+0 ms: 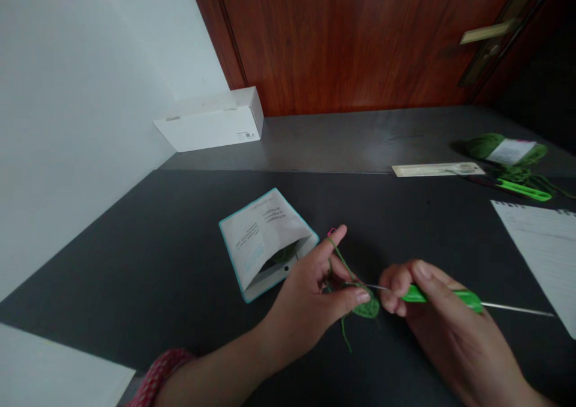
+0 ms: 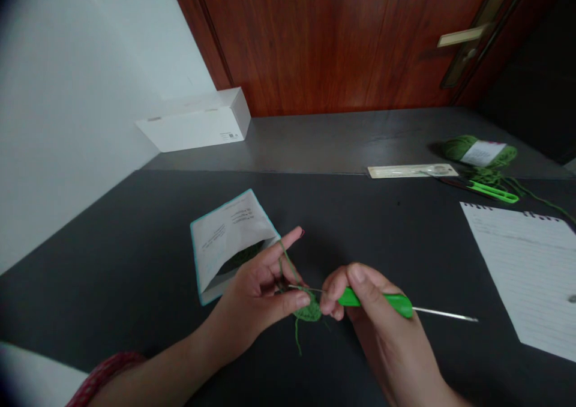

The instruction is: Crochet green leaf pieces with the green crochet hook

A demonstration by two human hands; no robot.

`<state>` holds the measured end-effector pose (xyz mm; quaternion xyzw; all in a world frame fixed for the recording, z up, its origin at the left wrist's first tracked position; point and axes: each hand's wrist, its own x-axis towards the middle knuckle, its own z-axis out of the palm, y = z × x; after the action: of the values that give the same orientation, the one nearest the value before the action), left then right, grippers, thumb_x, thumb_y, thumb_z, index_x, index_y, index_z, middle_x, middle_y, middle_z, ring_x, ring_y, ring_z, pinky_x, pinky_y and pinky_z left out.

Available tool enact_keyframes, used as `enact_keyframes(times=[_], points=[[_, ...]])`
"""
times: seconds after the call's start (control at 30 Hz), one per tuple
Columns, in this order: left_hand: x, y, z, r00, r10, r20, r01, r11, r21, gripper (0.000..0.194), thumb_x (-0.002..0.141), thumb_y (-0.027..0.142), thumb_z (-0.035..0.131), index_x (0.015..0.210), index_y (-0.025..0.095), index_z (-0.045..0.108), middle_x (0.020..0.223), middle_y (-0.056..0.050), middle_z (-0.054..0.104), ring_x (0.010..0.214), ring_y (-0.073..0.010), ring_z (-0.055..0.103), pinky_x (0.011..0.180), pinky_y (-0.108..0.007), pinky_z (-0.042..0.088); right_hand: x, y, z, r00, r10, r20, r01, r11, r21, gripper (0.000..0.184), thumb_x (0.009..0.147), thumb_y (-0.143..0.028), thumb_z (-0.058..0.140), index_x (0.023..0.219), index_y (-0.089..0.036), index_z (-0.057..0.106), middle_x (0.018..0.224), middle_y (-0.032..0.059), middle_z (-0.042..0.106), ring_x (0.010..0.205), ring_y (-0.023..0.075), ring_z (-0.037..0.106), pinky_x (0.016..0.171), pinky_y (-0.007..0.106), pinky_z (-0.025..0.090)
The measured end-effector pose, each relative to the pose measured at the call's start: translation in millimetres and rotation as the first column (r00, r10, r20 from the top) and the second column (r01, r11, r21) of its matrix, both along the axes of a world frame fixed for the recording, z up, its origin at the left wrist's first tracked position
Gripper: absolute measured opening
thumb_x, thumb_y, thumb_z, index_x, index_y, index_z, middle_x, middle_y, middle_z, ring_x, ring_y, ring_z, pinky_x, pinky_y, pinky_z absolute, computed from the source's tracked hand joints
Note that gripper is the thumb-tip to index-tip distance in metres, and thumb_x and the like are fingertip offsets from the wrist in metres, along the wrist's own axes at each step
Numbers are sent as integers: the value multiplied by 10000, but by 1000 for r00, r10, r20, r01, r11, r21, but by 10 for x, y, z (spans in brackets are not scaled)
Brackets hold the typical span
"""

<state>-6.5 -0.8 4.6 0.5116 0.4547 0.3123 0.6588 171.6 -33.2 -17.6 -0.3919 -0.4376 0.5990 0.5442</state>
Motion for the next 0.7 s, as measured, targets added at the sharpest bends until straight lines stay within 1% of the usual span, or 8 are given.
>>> enact_keyframes(times=[0.1,0.13,0.2,0.27,0.33,0.5,0.63,0.7], points=[[43,-22,-25,994,105,-36,-104,994,32,922,716,221,765,1502,192,285,757,46,550,722,-133,535,758,-300,431,14,-88,36,938,-101,332,-8,950,313,345,993,-353,407,761,-224,626,716,22,618,691,163,585,610,259,473],[56,-30,-33,990,135,-47,-133,990,46,923,711,221,769,1500,191,292,749,49,545,717,-132,527,763,-301,430,17,-116,52,875,-169,453,-49,901,431,315,991,-316,418,758,-218,606,708,22,611,683,165,585,607,264,465],[80,-48,-43,985,157,-64,-153,986,71,914,710,207,768,1496,181,301,736,53,544,716,-132,516,785,-304,425,11,-151,81,701,-367,611,-174,744,646,250,962,-232,463,746,-206,587,662,24,600,625,163,561,587,280,443],[102,-66,-42,989,134,-63,-129,989,73,899,717,178,755,1494,166,304,732,53,553,719,-131,515,792,-299,418,-6,-153,95,540,-544,641,-302,586,752,187,913,-160,519,748,-194,601,611,27,588,576,166,528,558,298,416],[119,-78,-28,994,98,-50,-95,994,56,893,720,150,741,1495,162,298,734,54,568,714,-127,519,773,-290,411,-18,-130,94,477,-604,639,-364,526,769,146,877,-125,549,758,-188,606,604,33,583,573,172,512,542,308,396],[101,-57,21,997,68,40,-66,997,-43,941,679,134,774,1492,163,301,722,57,595,682,-117,527,713,-274,399,30,-82,63,581,-456,675,-355,604,714,185,935,-161,467,796,-188,587,691,43,570,630,168,506,573,299,429],[45,-20,26,982,66,175,-32,981,-192,1008,644,167,816,1493,130,274,734,48,602,684,-110,545,724,-274,412,73,-100,42,700,-351,622,-320,624,713,298,1007,-290,385,801,-200,580,685,37,541,642,167,525,562,273,448],[30,-15,11,975,65,214,-16,975,-222,1073,628,182,829,1507,117,216,737,47,605,685,-114,556,731,-283,423,83,-113,43,775,-259,576,-267,692,670,331,1021,-360,345,812,-212,555,694,26,537,664,165,556,583,268,461]])
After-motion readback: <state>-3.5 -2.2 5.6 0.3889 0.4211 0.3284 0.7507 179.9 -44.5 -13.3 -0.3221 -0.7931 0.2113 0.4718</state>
